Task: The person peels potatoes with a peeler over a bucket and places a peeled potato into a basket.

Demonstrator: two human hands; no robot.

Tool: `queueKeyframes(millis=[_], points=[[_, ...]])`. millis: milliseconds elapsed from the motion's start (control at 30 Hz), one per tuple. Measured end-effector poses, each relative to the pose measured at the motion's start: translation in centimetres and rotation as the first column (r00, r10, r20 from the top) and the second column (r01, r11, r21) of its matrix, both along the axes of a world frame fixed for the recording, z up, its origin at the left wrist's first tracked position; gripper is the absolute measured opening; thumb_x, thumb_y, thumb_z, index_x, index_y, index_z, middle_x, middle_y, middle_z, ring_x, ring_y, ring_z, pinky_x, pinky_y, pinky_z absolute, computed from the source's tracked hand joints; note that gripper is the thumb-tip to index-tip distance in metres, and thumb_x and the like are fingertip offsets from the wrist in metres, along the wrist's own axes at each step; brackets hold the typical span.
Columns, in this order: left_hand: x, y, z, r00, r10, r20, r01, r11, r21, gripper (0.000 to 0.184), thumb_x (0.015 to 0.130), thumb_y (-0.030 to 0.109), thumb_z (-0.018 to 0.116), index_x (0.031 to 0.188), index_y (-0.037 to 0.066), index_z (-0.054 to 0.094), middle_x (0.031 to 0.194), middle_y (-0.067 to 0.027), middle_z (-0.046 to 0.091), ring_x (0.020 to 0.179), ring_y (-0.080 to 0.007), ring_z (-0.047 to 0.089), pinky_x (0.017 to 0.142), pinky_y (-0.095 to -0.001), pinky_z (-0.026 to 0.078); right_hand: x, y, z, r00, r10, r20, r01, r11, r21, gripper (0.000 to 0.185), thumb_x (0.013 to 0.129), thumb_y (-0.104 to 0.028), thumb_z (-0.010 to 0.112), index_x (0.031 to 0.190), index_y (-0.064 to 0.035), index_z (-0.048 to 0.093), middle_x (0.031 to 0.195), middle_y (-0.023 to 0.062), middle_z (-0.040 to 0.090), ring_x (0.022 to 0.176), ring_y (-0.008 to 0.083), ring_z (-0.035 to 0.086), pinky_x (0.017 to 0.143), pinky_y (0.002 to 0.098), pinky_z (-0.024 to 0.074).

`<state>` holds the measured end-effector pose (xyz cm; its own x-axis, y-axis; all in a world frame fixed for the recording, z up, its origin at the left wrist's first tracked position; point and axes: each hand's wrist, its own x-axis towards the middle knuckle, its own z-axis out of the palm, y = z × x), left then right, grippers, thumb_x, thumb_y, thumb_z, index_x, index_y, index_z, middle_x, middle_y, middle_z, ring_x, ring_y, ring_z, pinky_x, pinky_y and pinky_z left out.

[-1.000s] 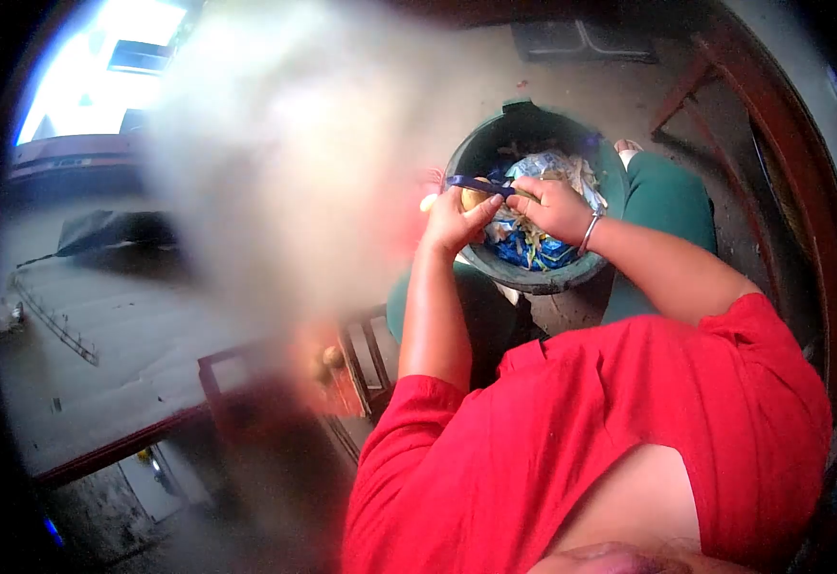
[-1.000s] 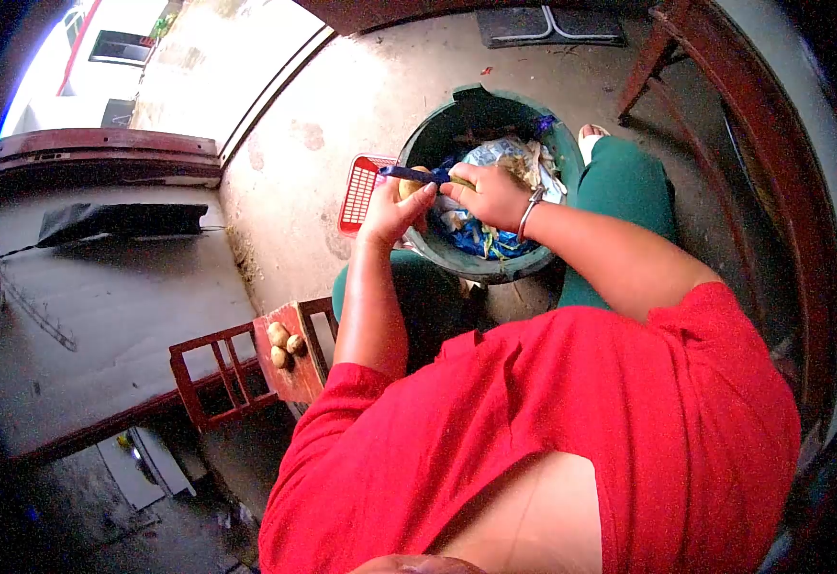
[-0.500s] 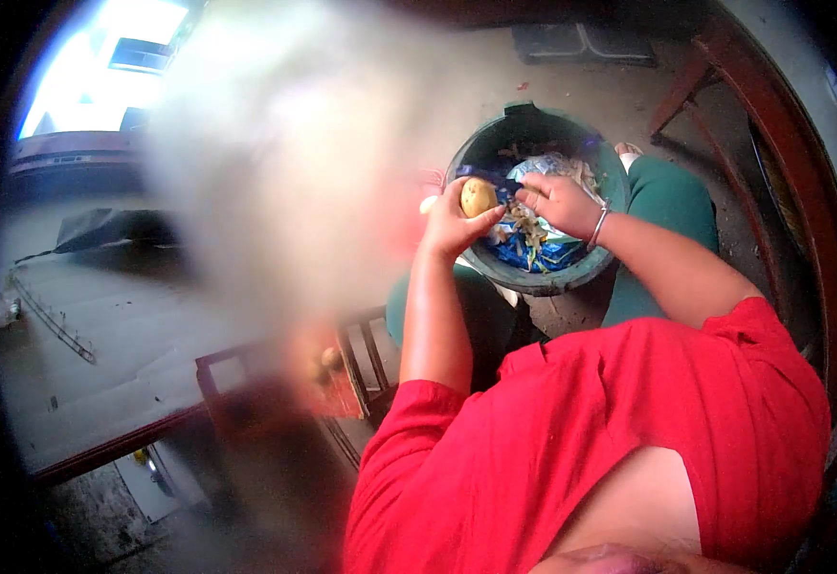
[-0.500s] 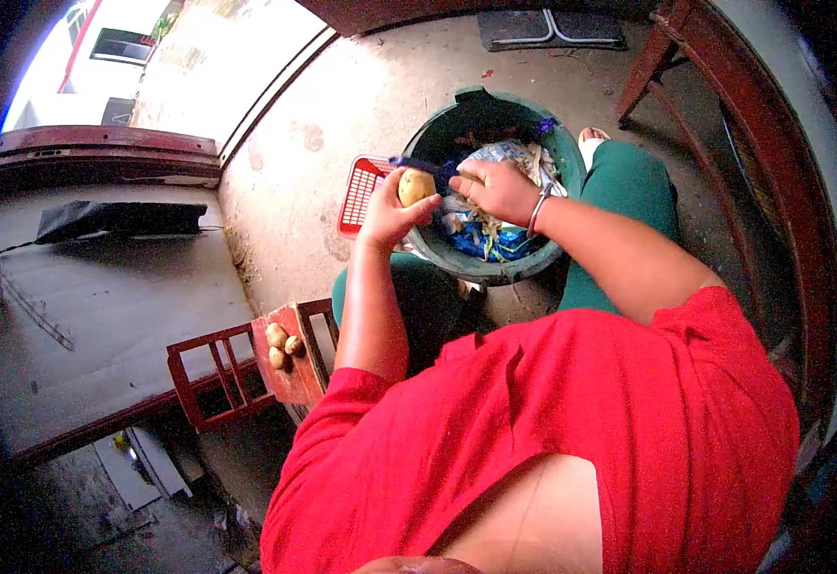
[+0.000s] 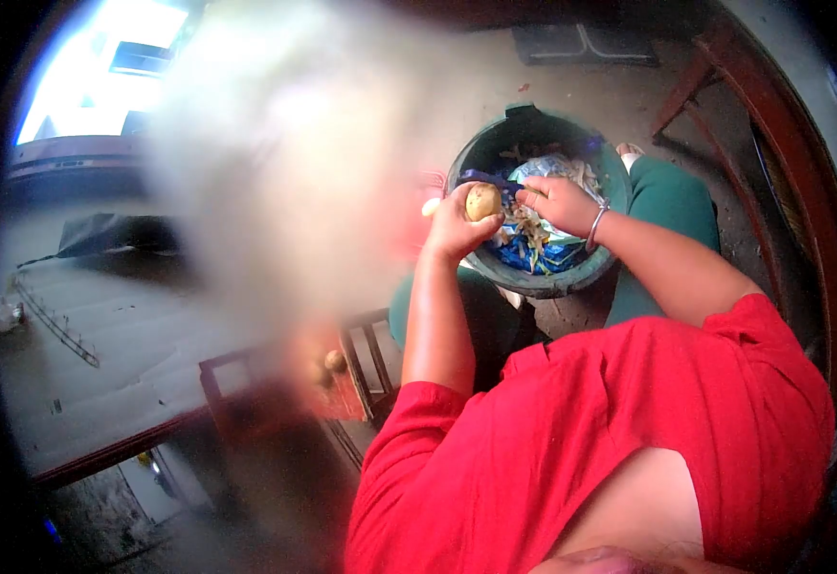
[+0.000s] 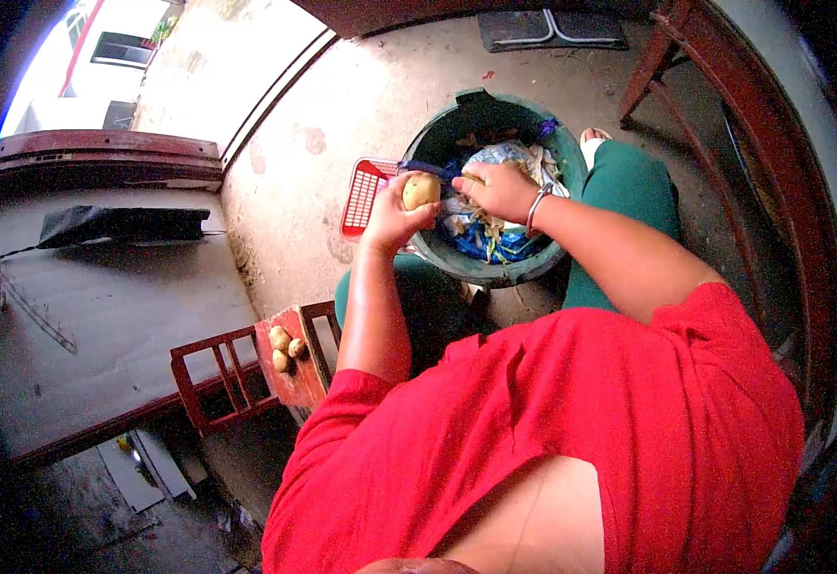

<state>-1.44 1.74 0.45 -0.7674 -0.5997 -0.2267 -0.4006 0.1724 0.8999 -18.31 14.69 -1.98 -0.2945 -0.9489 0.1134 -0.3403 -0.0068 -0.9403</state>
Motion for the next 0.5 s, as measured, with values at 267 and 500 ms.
queueKeyframes(millis=[267,500], points=[[-0.1,0.4,1.2,0.995,-0.001,-0.103,-0.007,0.997,-0.076,0.061,0.064,0.009,0.077,0.118,0.0,0.051,0.102,-0.007,0.061,0.094,-0.0144,0.057,0.085,-0.029,0.048,-1.3,-0.1,0.4,0.973,-0.03,0.229,-0.077,0.894,0.442,0.036,0.092,-0.037,0.051,0.094,-0.0035,0.062,0.068,0.0155,0.06,0.061,0.0272,0.059,0.062,0.0389,0.0465],[0.1,0.7,1.9,0.999,0.036,-0.025,-0.039,0.988,-0.151,0.063,0.06,0.009,0.078,0.117,0.0,0.052,0.104,-0.0084,0.061,0.095,-0.0166,0.059,0.086,-0.0296,0.048,-0.1,0.6,0.9,0.996,0.083,0.018,-0.084,0.995,0.048,0.026,0.094,-0.03,0.052,0.091,-0.0039,0.056,0.06,-0.0004,0.046,0.054,0.0081,0.043,0.05,0.0269,0.0362]])
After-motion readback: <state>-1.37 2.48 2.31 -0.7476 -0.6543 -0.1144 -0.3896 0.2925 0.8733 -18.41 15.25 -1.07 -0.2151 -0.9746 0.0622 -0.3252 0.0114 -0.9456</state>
